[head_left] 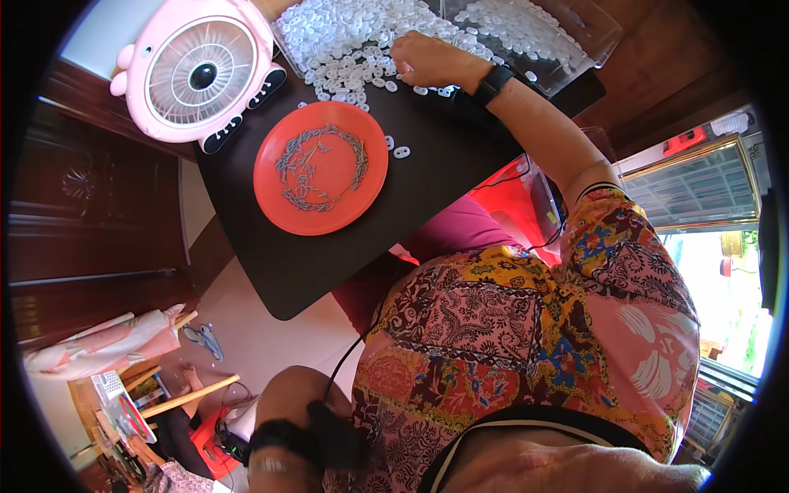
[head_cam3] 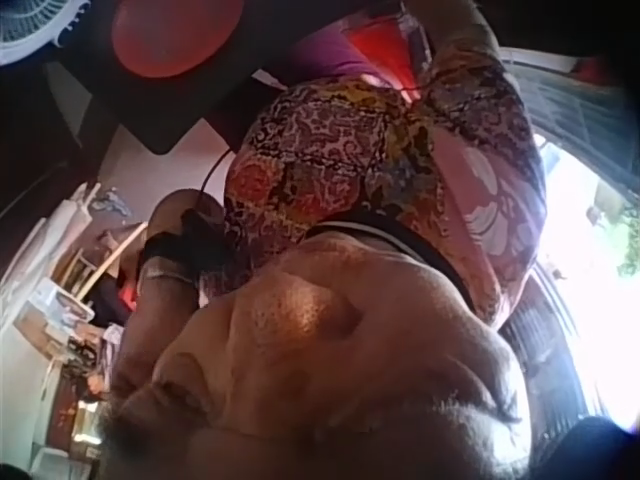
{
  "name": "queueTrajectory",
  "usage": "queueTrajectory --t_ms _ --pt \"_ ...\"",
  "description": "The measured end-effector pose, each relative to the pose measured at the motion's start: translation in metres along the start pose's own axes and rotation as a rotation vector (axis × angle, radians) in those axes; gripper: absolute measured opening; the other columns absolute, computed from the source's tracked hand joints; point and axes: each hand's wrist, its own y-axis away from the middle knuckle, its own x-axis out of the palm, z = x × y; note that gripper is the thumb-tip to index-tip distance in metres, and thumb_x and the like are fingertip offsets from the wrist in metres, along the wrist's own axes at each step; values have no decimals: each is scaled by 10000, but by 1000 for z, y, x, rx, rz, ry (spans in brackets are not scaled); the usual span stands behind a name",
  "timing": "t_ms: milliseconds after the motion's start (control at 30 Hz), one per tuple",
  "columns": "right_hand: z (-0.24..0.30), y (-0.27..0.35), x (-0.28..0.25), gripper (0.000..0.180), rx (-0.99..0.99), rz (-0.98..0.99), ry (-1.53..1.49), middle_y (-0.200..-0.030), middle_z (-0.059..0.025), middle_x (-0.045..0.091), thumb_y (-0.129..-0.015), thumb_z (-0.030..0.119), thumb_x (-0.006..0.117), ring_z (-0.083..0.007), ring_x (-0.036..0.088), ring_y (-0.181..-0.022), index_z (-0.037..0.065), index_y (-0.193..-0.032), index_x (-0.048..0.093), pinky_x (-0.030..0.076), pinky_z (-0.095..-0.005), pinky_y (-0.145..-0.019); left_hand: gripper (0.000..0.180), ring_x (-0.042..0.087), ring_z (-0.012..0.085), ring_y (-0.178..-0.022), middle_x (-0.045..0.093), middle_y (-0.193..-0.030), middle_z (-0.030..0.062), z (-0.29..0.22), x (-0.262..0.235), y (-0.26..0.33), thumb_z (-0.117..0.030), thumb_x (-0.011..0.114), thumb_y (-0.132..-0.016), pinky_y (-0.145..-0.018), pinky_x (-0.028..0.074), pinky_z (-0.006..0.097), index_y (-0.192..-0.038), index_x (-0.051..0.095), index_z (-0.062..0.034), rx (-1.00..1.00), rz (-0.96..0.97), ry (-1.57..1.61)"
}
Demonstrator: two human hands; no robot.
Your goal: Sorting and inspecting small white plastic hardware clips into a red plate and clear bins.
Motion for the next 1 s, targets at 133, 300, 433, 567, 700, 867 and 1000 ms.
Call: queueTrajectory --t_ms 133,300,433,567,700,867,1000 --pt "3 -3 -5 63 -102 -69 67 -816 -116 592 -709 98 566 -329 564 -901 52 -739 536 469 -412 -760 413 559 268 -843 578 -905 141 7 -32 64 -311 357 -917 -783 451 317 -875 601 19 -330 224 -799" --pt "-3 9 -5 52 12 -13 18 -763 -112 597 -726 127 571 -328 587 -831 81 -738 549 476 -424 -718 219 587 179 -667 632 -775 128 37 -14 159 -78 411 -907 -614 475 275 -871 601 23 -1223 249 -423" --pt "8 12 -9 57 -11 -46 -35 -745 -114 595 -732 133 572 -329 593 -812 84 -739 545 471 -427 -688 243 575 151 -711 626 -768 105 22 -12 190 -100 419 -897 -685 446 259 -930 609 48 -1587 278 -398" --pt "13 9 -9 79 -29 57 -82 -751 -128 628 -728 140 574 -339 614 -778 93 -786 600 465 -443 -664 211 565 139 -722 613 -796 75 6 -2 206 -107 449 -899 -695 441 250 -883 603 37 -1680 297 -317" --pt "9 5 -11 101 -33 -7 -138 -758 -110 627 -764 166 573 -318 615 -762 92 -828 602 470 -422 -659 162 559 141 -725 614 -819 104 21 -14 194 -56 470 -878 -671 455 259 -880 608 29 -1399 509 -463" --pt "21 -8 -18 213 -35 21 -98 -781 -75 635 -824 287 598 -285 624 -779 110 -937 632 480 -391 -684 320 575 309 -890 590 -1028 212 99 -15 68 -179 386 -927 -780 469 397 -1092 596 -3 -1046 453 -135" --pt "27 -16 3 237 -77 17 11 -864 -109 664 -798 300 593 -324 630 -851 109 -928 645 494 -438 -729 474 558 376 -1008 573 -993 271 105 9 48 -255 331 -947 -934 391 363 -1276 380 84 -1455 728 -1007"
